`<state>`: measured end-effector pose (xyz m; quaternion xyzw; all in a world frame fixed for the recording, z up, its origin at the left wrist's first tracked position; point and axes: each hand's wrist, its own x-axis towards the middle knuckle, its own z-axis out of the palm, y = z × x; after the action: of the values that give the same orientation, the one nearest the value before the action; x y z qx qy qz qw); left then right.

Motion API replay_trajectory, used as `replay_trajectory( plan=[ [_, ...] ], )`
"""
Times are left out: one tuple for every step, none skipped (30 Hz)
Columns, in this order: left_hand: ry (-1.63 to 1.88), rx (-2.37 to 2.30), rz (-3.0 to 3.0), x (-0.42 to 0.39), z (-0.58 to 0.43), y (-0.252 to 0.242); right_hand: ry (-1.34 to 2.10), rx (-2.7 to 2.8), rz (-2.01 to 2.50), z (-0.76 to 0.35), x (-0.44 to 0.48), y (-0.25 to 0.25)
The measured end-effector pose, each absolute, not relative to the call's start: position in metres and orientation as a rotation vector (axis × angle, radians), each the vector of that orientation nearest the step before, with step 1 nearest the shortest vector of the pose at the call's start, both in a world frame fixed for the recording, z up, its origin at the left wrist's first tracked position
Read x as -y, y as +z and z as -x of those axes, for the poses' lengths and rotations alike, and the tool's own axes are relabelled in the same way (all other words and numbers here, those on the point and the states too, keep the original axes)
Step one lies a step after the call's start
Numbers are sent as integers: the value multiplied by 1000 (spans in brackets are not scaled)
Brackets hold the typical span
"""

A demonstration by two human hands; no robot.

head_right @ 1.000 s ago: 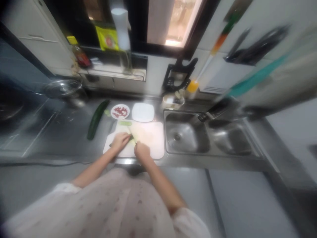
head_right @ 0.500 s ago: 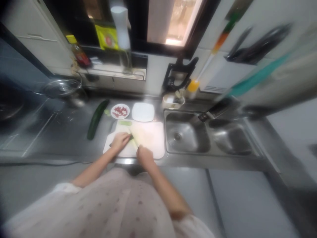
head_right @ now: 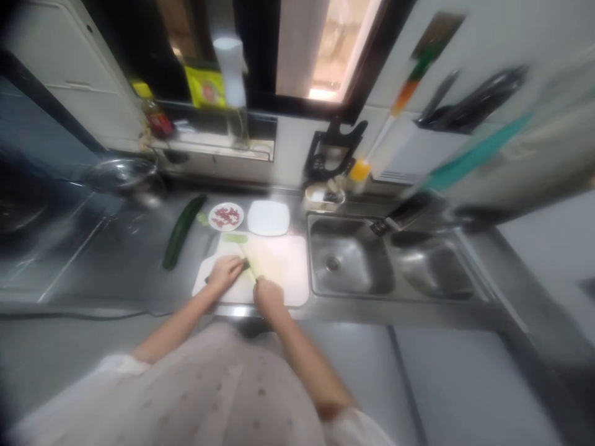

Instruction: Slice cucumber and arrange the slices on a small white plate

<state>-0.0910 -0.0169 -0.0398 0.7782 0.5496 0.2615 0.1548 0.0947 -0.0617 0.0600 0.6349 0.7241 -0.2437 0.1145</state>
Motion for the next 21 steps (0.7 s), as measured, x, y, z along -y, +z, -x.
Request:
replay_trajectory(
  plan=[
    [755, -1572, -2227, 17, 91, -40, -714, -2110, -1861, -97, 65, 60],
    [761, -1569, -2227, 17, 91, -40, -712, -2096, -1861, -100, 68, 60],
    [767, -1566, -2227, 17, 91, -40, -708, -2086, -1863, -102, 71, 60],
    [770, -1564, -2229, 17, 91, -40, -701, -2079, -1866, -103, 73, 59],
    [770, -1565, -2231, 17, 91, -40, -692, -2073, -1869, -104, 74, 59],
    [766, -1569, -2233, 17, 91, -40, -686, -2071, -1871, -104, 75, 59],
    [759, -1574, -2237, 17, 91, -40, -685, -2076, -1869, -103, 74, 59],
    [752, -1577, -2240, 17, 91, -40, -685, -2087, -1867, -102, 73, 59],
    [748, -1579, -2243, 17, 91, -40, -686, -2101, -1866, -100, 71, 58],
    [745, -1578, -2246, 17, 91, -40, -687, -2118, -1864, -98, 68, 58],
    [744, -1577, -2247, 17, 91, -41, -686, -2133, -1864, -95, 65, 58],
    [743, -1575, -2247, 17, 91, -41, -684, -2145, -1867, -93, 61, 59],
    [742, -1574, -2246, 17, 91, -41, -683, -2152, -1869, -90, 58, 59],
    [741, -1575, -2245, 17, 91, -41, -688, -2150, -1871, -88, 54, 59],
    [741, -1574, -2246, 17, 91, -41, -697, -2147, -1870, -86, 51, 59],
    [741, -1573, -2247, 16, 91, -41, -706, -2142, -1870, -84, 49, 59],
    [744, -1573, -2248, 16, 91, -41, -713, -2139, -1871, -84, 48, 59],
    [747, -1573, -2248, 16, 91, -41, -716, -2138, -1871, -84, 48, 59],
    [750, -1575, -2246, 16, 91, -41, -718, -2136, -1870, -85, 50, 59],
    [751, -1577, -2242, 16, 91, -41, -714, -2138, -1871, -87, 52, 59],
    [752, -1579, -2238, 16, 91, -41, -711, -2134, -1872, -90, 55, 58]
  ],
)
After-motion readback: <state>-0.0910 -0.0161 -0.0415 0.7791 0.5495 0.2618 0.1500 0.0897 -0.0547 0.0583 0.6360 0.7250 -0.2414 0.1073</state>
